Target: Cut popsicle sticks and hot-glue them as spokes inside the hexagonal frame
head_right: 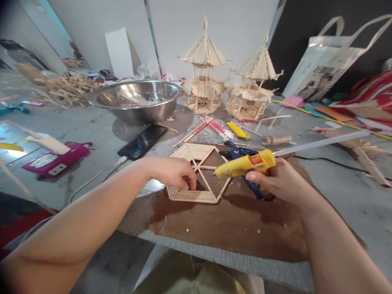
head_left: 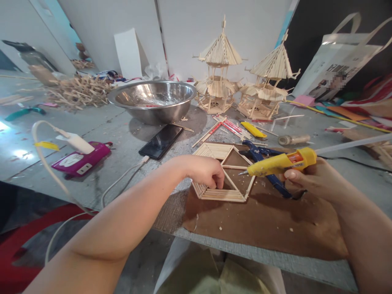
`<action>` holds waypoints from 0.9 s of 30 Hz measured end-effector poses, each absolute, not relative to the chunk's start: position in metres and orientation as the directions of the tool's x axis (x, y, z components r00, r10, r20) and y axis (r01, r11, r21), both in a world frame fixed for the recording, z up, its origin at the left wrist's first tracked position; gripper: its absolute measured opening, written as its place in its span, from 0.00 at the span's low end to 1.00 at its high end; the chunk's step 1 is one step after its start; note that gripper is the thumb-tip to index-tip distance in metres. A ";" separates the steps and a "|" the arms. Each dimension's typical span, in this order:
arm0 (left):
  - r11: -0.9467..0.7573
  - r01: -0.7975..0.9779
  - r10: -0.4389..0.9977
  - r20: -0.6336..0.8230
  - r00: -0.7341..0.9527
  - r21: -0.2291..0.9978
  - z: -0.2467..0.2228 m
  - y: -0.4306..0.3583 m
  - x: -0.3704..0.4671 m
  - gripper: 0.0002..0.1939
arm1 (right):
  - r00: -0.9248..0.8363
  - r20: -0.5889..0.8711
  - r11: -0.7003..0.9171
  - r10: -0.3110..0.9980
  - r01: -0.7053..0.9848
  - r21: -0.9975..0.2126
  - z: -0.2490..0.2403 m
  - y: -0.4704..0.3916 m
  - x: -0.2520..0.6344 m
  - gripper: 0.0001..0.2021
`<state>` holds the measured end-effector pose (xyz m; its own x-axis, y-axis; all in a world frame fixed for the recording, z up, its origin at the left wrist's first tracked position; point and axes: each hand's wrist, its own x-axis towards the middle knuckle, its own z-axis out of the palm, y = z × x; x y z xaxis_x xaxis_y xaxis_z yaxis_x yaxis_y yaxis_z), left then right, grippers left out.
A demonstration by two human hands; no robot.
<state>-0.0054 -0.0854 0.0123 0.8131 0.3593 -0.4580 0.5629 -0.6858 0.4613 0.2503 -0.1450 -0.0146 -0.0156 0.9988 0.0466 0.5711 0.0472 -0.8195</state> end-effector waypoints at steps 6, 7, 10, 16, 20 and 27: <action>-0.665 0.578 0.377 -0.454 0.807 0.473 0.012 -0.086 -0.006 0.12 | -0.058 -0.072 -0.038 0.996 0.448 -0.893 -0.020 -0.145 0.254 0.19; -0.665 0.578 0.377 -0.456 0.806 0.473 0.012 -0.086 -0.005 0.12 | -0.054 -0.070 -0.039 0.996 0.445 -0.895 -0.021 -0.145 0.255 0.19; -0.674 0.574 0.365 -0.465 0.806 0.466 0.012 -0.086 -0.005 0.12 | -0.069 -0.079 -0.041 0.994 0.437 -0.898 -0.022 -0.145 0.256 0.19; -0.680 0.575 0.356 -0.481 0.801 0.455 0.012 -0.085 -0.005 0.13 | -0.060 -0.072 -0.035 0.996 0.475 -0.879 -0.020 -0.145 0.256 0.18; -0.680 0.577 0.353 -0.487 0.799 0.453 0.013 -0.085 -0.005 0.13 | -0.071 -0.072 -0.028 0.995 0.492 -0.870 -0.017 -0.145 0.252 0.19; -0.645 0.587 0.397 -0.441 0.805 0.491 0.012 -0.083 -0.006 0.13 | 0.006 -0.005 -0.008 1.000 0.525 -0.851 -0.011 -0.143 0.249 0.22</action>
<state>-0.0057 -0.0831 0.0118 0.8049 0.3966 -0.4413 0.5865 -0.6445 0.4905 0.2489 -0.1430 -0.0107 0.0055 1.0000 -0.0054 0.5249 -0.0075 -0.8511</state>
